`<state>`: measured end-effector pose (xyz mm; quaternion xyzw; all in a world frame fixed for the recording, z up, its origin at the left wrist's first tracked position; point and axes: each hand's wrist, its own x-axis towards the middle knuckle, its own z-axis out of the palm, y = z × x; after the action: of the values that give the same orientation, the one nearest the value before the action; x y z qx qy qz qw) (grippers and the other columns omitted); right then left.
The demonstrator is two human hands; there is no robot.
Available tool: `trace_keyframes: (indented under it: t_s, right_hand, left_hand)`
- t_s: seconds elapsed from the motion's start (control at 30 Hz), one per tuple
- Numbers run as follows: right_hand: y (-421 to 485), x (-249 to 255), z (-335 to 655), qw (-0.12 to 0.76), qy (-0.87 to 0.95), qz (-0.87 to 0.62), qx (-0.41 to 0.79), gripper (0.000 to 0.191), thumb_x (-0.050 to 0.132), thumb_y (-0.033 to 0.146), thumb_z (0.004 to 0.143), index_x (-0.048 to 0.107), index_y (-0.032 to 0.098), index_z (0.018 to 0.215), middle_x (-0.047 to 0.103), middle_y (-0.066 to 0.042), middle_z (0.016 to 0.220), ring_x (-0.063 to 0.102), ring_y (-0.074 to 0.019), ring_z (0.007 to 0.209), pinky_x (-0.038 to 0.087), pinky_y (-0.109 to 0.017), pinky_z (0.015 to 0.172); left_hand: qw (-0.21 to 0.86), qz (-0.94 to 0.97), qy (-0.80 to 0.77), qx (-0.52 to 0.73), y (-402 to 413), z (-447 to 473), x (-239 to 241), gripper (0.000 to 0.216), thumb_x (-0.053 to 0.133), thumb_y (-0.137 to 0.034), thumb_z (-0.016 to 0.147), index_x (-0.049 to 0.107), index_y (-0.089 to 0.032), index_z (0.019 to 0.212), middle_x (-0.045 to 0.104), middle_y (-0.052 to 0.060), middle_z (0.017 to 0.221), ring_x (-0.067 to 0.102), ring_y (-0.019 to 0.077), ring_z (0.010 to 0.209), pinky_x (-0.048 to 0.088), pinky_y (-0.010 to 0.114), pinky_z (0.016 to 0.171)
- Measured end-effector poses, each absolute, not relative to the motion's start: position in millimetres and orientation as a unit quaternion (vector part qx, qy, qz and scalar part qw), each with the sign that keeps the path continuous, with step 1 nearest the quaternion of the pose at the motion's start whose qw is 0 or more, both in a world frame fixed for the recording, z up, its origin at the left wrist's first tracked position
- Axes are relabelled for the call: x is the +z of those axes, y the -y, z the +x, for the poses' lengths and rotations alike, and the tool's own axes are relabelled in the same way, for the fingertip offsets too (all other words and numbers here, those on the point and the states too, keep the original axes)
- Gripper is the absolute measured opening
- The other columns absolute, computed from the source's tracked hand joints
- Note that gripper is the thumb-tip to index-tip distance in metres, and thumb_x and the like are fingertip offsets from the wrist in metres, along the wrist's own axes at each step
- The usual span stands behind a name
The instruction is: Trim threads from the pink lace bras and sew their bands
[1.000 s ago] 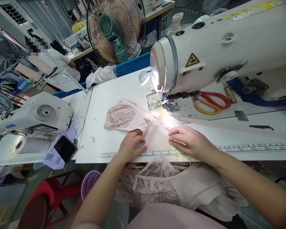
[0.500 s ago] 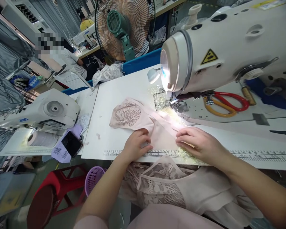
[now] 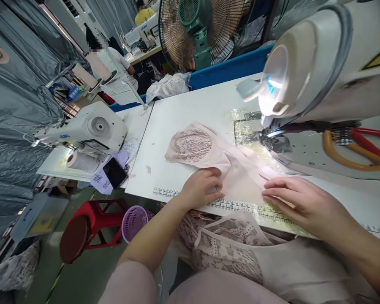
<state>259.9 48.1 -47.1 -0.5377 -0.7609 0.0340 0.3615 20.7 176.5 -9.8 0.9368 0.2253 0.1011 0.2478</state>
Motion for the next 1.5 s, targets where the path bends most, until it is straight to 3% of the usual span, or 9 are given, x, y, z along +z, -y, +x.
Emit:
trace_keyframes:
  t_s: [0.7, 1.5]
  right_hand:
    - [-48, -44, 260, 0.349, 0.765, -0.539, 0.03, 0.005, 0.053, 0.022, 0.091, 0.057, 0.021, 0.089, 0.059, -0.007, 0.095, 0.056, -0.0219, 0.085, 0.045, -0.035, 0.068]
    - [-50, -38, 258, 0.373, 0.716, -0.586, 0.067, 0.013, 0.048, 0.02, 0.09, 0.06, 0.018, 0.086, 0.061, -0.009, 0.093, 0.054, -0.0231, 0.085, 0.046, -0.036, 0.07]
  left_hand:
    - [0.243, 0.938, -0.222, 0.108, -178, 20, -9, 0.011, 0.069, -0.027, 0.079, 0.063, -0.022, 0.086, 0.061, 0.008, 0.115, 0.056, 0.0233, 0.109, 0.044, 0.036, 0.096]
    - [0.256, 0.933, -0.222, 0.122, -182, 25, -3, 0.007, 0.061, -0.026, 0.083, 0.06, -0.02, 0.086, 0.056, 0.007, 0.095, 0.055, 0.0224, 0.092, 0.046, 0.036, 0.078]
